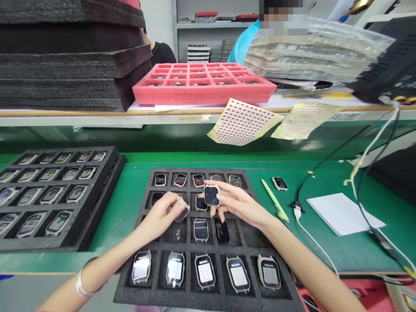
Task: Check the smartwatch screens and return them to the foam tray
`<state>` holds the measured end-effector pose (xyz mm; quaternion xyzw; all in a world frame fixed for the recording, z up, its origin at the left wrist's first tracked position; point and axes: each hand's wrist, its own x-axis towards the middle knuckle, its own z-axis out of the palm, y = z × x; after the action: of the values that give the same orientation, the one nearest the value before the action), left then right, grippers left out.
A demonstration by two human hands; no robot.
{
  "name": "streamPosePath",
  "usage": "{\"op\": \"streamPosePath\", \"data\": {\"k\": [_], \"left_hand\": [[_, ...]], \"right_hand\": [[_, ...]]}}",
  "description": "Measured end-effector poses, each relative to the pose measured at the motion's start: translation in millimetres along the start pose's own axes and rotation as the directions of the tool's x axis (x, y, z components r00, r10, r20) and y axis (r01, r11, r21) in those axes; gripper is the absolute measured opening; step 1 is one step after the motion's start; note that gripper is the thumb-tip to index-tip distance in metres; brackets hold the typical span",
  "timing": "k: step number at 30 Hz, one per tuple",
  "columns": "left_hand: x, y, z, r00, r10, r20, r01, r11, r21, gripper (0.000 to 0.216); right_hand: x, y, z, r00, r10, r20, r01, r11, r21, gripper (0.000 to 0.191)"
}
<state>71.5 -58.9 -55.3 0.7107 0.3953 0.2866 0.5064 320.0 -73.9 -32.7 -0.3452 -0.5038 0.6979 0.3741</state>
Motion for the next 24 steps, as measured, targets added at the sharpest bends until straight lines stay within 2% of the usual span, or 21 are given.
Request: {"op": "streamPosePath", "data": {"k": [3, 5, 7, 9, 12, 15, 19, 24], "left_hand": [[15, 7, 0, 0.993, -0.102, -0.052, 0.073, 0.915, -0.396, 0.029], [20, 10, 3, 0.987, -0.160, -0.032, 0.118, 0.835, -0.537, 0.035], [21, 10, 7, 0.982, -0.190, -0.010, 0.146, 0.789, -0.597, 0.041], [20, 7, 10, 0.982, -0.188, -0.001, 0.154, 0.806, -0.571, 0.043], [15, 2, 12, 0.987, -0.159, -0.006, 0.145, 0.913, -0.380, 0.039], [8, -1, 13, 0.990, -0.138, 0.016, 0.138, 0.966, -0.217, 0.030], [1, 0, 15, 0.995, -0.098, 0.010, 0.098, 0.982, -0.159, 0.027], [1, 3, 18, 0.994, -0.077, -0.074, 0.068, 0.990, -0.124, 0.036]], "right_hand": [[3, 3, 0, 1.000, -0.024, 0.003, 0.023, 0.999, 0.048, 0.052], [4, 5, 1, 0.999, -0.028, -0.021, 0.029, 0.998, 0.047, 0.043], [5, 7, 4, 1.000, -0.005, -0.020, 0.005, 0.999, 0.045, 0.035], [4, 8, 8, 0.999, 0.032, 0.015, -0.033, 0.998, 0.052, 0.033], [2, 6, 15, 0.997, 0.047, 0.061, -0.052, 0.994, 0.093, 0.039], [-1, 5, 18, 0.997, 0.032, 0.070, -0.042, 0.989, 0.141, 0.044], [-4, 8, 18, 0.997, 0.036, 0.062, -0.046, 0.984, 0.172, 0.042], [-5, 14, 15, 0.997, 0.057, 0.051, -0.066, 0.979, 0.195, 0.042]]}}
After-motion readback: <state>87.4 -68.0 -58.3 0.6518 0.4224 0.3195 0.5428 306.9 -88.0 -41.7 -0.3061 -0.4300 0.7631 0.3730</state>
